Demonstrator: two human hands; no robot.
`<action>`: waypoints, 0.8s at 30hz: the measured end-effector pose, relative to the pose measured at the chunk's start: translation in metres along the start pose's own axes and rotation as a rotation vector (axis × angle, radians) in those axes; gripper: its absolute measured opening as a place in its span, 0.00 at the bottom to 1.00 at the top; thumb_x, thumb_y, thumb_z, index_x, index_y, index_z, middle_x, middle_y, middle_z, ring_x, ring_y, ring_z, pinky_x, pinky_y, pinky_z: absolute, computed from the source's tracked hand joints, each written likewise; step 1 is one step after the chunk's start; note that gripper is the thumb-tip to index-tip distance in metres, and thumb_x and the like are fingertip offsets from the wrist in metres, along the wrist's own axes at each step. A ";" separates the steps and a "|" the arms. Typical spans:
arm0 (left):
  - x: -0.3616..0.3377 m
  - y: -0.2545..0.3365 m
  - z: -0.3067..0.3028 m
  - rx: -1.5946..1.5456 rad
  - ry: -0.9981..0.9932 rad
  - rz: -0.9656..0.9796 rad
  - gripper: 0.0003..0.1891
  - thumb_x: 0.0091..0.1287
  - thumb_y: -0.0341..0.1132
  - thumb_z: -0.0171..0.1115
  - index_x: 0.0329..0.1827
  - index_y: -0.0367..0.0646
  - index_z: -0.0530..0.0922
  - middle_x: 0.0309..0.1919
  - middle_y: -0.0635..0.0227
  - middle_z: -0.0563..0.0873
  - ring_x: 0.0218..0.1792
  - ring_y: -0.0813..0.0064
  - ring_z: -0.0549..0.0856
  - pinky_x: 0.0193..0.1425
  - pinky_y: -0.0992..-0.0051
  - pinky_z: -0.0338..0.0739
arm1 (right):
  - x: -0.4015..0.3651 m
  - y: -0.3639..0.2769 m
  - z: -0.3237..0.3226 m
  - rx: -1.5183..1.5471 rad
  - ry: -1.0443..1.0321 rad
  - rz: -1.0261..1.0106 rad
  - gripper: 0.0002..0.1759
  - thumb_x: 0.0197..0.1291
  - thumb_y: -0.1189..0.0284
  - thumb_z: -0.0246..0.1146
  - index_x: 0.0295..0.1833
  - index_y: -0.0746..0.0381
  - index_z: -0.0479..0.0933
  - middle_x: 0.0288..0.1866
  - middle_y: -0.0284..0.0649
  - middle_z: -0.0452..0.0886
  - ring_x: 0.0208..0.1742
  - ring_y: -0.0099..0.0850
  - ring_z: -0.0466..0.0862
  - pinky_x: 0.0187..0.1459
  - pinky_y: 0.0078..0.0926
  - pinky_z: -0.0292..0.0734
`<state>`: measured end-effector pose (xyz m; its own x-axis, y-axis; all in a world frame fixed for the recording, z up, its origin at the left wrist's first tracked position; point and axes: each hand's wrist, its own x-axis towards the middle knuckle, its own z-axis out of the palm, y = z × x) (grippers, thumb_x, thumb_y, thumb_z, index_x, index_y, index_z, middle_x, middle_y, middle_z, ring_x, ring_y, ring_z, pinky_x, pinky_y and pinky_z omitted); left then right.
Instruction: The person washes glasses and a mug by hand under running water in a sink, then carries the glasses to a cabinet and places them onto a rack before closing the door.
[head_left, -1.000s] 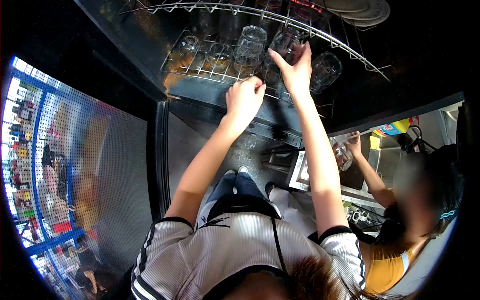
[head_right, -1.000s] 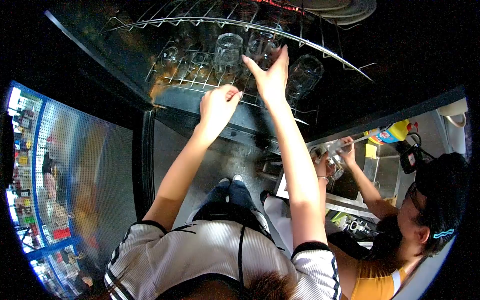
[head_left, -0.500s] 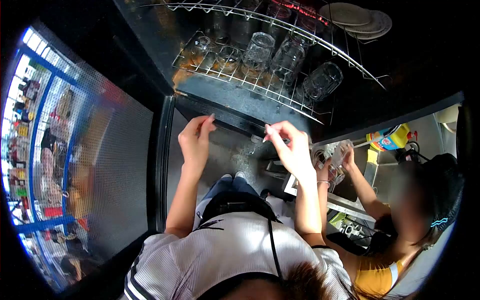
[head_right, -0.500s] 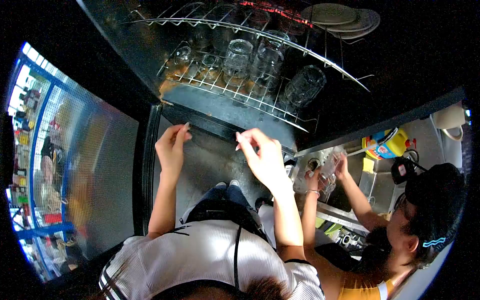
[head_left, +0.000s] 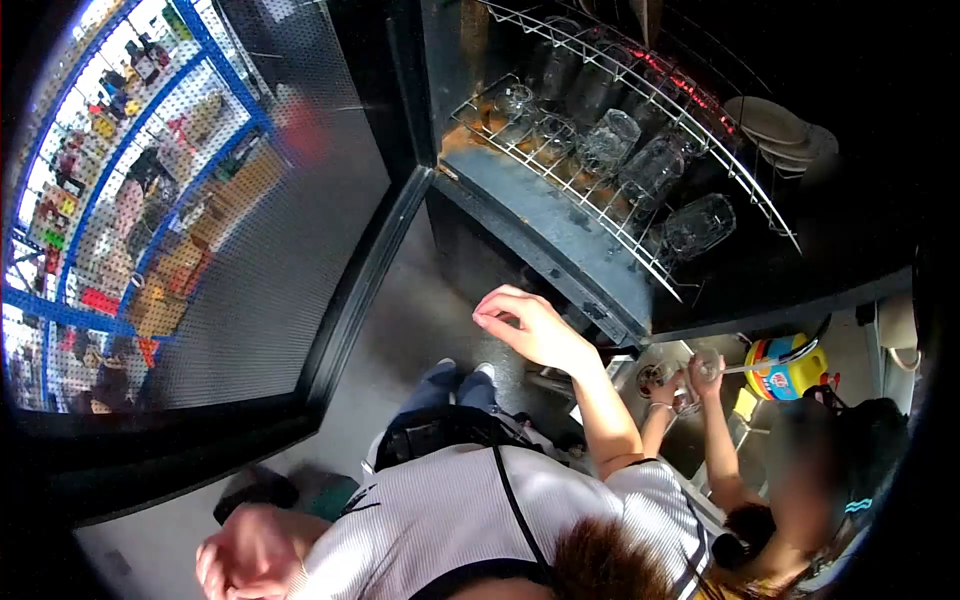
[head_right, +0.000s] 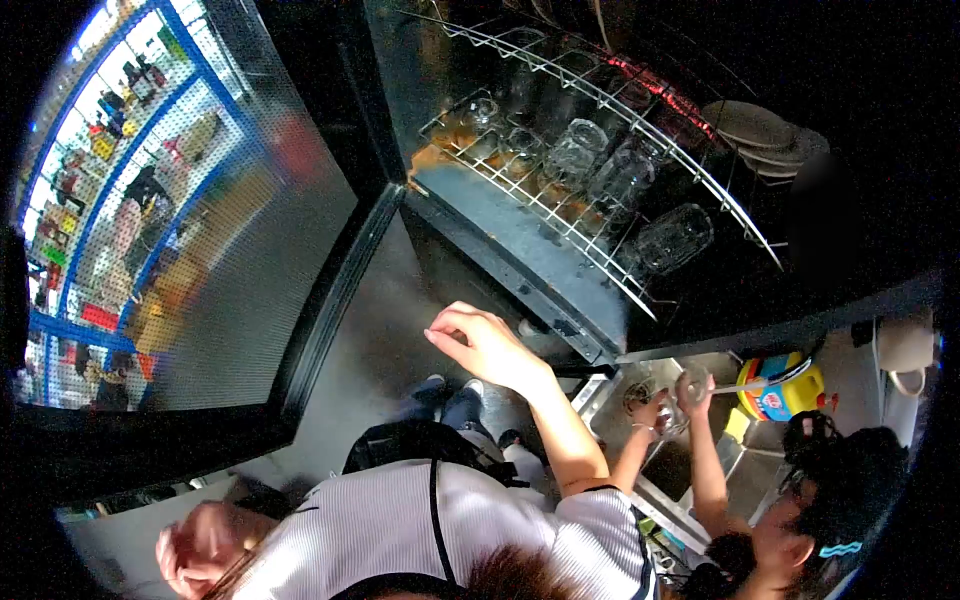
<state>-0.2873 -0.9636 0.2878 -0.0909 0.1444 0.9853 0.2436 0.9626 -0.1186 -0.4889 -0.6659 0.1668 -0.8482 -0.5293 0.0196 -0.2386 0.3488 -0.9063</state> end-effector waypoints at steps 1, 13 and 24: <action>0.004 -0.014 0.006 0.153 0.344 -0.037 0.19 0.57 0.44 0.63 0.37 0.41 0.65 0.32 0.59 0.73 0.33 0.64 0.76 0.47 0.66 0.70 | 0.003 0.001 0.009 -0.017 -0.004 -0.043 0.07 0.58 0.72 0.58 0.38 0.66 0.76 0.38 0.39 0.77 0.40 0.29 0.78 0.39 0.23 0.72; -0.090 -0.176 -0.018 -0.469 0.213 -1.473 0.18 0.66 0.36 0.45 0.54 0.33 0.69 0.49 0.60 0.76 0.47 0.66 0.75 0.55 0.65 0.72 | -0.060 -0.041 0.100 0.049 0.342 0.066 0.09 0.59 0.71 0.57 0.41 0.65 0.76 0.37 0.39 0.79 0.38 0.24 0.78 0.40 0.21 0.72; -0.155 -0.202 -0.002 -1.754 -0.435 -1.270 0.21 0.67 0.36 0.46 0.62 0.37 0.63 0.59 0.62 0.70 0.60 0.67 0.68 0.66 0.65 0.58 | -0.175 -0.052 0.196 0.268 0.719 0.344 0.09 0.61 0.71 0.56 0.38 0.67 0.77 0.35 0.36 0.80 0.40 0.21 0.77 0.47 0.19 0.71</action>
<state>-0.3208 -1.1807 0.1596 -0.9453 0.0581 0.3210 0.2468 -0.5161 0.8202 -0.2350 -0.7427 0.1275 -0.9695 0.2263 -0.0942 0.1316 0.1566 -0.9788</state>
